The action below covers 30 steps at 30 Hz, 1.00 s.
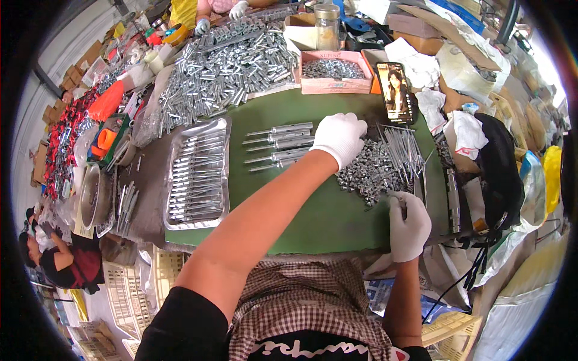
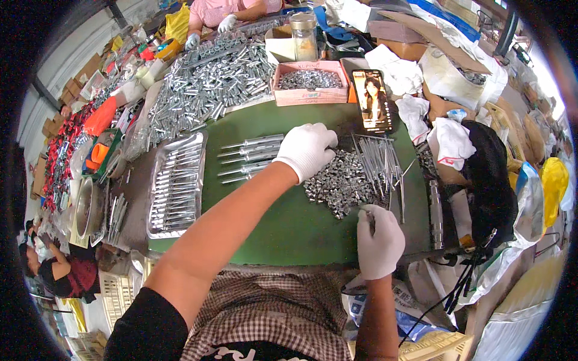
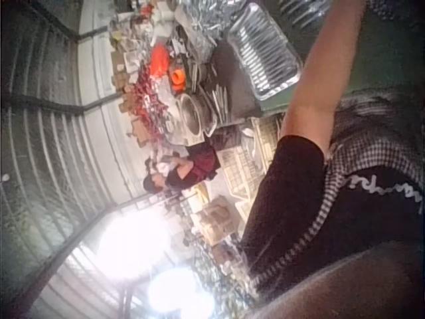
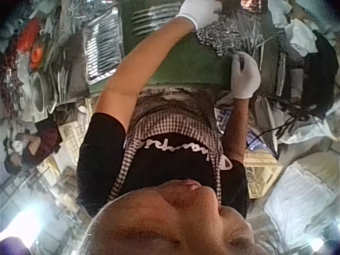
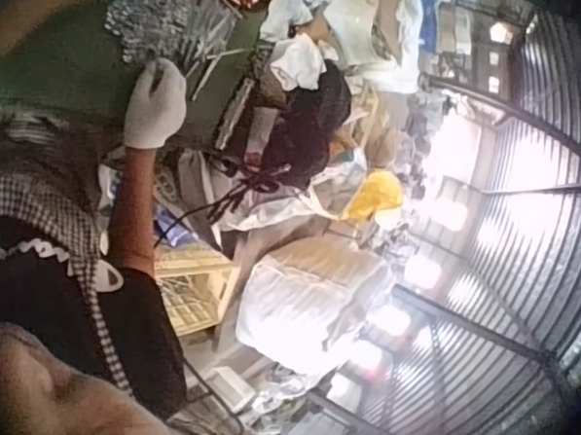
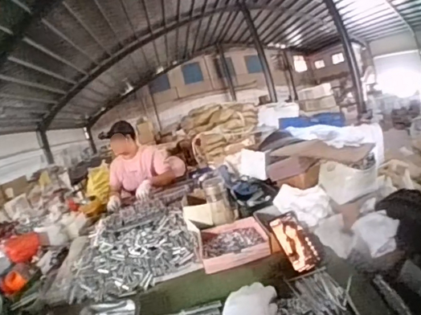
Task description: The person assembles metal hardware by hand, inserting metal rods and small fittings into metal tubular casings.
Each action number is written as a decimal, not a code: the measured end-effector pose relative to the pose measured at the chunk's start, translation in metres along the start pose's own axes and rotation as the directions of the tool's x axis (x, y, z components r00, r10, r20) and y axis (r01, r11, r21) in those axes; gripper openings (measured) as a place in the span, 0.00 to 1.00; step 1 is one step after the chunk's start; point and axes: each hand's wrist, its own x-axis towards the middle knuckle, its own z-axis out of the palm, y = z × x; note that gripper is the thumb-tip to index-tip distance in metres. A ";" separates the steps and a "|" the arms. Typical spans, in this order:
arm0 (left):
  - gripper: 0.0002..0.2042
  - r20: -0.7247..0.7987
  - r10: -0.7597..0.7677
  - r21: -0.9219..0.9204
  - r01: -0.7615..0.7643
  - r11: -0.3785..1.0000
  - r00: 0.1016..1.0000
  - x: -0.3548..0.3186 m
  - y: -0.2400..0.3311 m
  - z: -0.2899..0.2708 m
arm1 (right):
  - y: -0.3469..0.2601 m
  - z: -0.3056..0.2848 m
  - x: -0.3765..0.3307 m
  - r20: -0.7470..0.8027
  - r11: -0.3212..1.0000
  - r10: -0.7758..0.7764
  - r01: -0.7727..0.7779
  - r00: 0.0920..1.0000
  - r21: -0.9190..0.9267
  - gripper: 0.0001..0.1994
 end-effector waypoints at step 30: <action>0.10 0.135 -0.258 -0.759 0.267 0.593 0.957 -0.020 0.015 -0.008 | -0.004 0.039 0.119 0.462 0.926 0.099 -0.252 0.881 0.281 0.10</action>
